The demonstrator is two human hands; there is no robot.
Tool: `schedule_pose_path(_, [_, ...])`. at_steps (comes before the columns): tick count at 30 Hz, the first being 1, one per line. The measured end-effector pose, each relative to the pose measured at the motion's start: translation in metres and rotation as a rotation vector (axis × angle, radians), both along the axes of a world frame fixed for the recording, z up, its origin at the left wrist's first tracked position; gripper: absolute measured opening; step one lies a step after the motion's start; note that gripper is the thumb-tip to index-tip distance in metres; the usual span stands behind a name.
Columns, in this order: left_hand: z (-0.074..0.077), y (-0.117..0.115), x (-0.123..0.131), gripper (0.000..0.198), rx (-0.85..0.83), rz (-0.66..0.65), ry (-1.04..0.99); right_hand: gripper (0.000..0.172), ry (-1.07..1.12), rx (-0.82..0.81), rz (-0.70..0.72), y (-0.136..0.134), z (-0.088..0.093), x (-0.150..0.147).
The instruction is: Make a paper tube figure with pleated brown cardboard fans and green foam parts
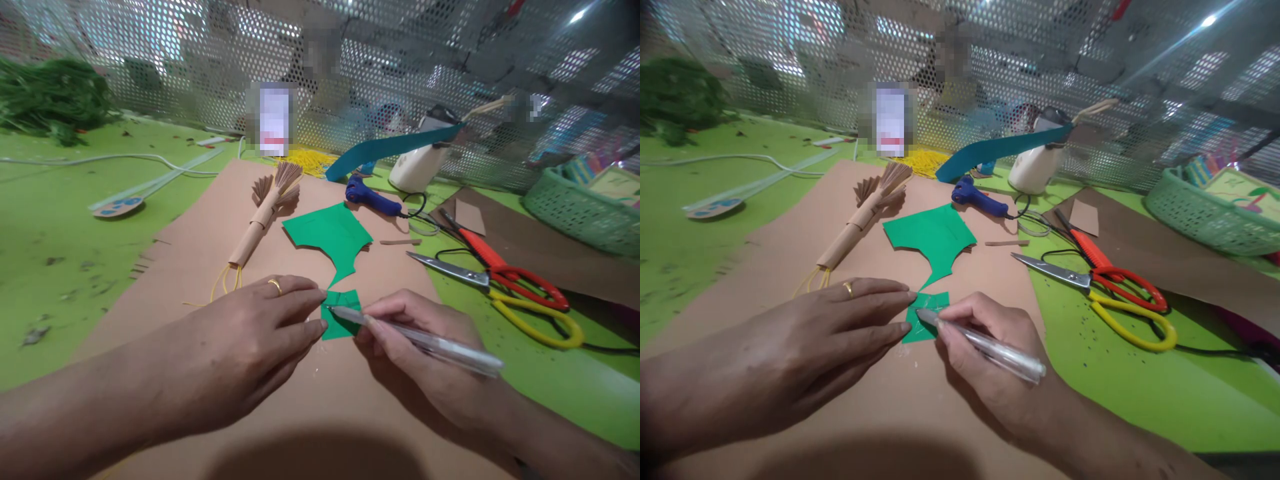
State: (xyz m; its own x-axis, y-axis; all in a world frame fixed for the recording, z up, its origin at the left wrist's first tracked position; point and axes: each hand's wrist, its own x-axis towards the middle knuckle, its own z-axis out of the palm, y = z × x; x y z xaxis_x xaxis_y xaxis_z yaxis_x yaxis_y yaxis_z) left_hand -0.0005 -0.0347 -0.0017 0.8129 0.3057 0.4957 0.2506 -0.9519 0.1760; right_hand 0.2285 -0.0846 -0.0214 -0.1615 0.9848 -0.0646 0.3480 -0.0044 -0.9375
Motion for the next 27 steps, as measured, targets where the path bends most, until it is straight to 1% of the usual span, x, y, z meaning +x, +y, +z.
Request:
schedule_pose_path(3, [0.0002,-0.0015,-0.0001,0.021,-0.045,0.036,0.071,0.023,0.053,-0.02,-0.013,-0.0005,-0.0025,-0.0002])
schedule_pose_path(6, [-0.0013,-0.0018,-0.0006,0.022,-0.059,0.037,0.053,0.021,0.079,-0.029,-0.027,-0.0008,-0.0025,-0.0004])
schedule_pose_path(13, [-0.0028,-0.0007,-0.0014,0.023,-0.03,0.036,0.09,0.02,0.118,-0.062,-0.056,-0.0016,0.0017,0.001])
schedule_pose_path(18, [-0.0009,-0.0017,-0.0011,0.021,-0.014,0.042,0.097,0.019,0.152,-0.04,-0.082,-0.0002,0.0001,0.0005])
schedule_pose_path(25, [-0.0005,-0.001,-0.0008,0.023,-0.004,0.035,0.102,0.022,0.261,-0.099,-0.007,0.0023,-0.0035,-0.0075])
schedule_pose_path(27, [-0.0011,-0.0006,-0.0009,0.023,0.007,0.036,0.113,0.022,0.25,-0.102,0.007,0.0023,-0.003,-0.008])
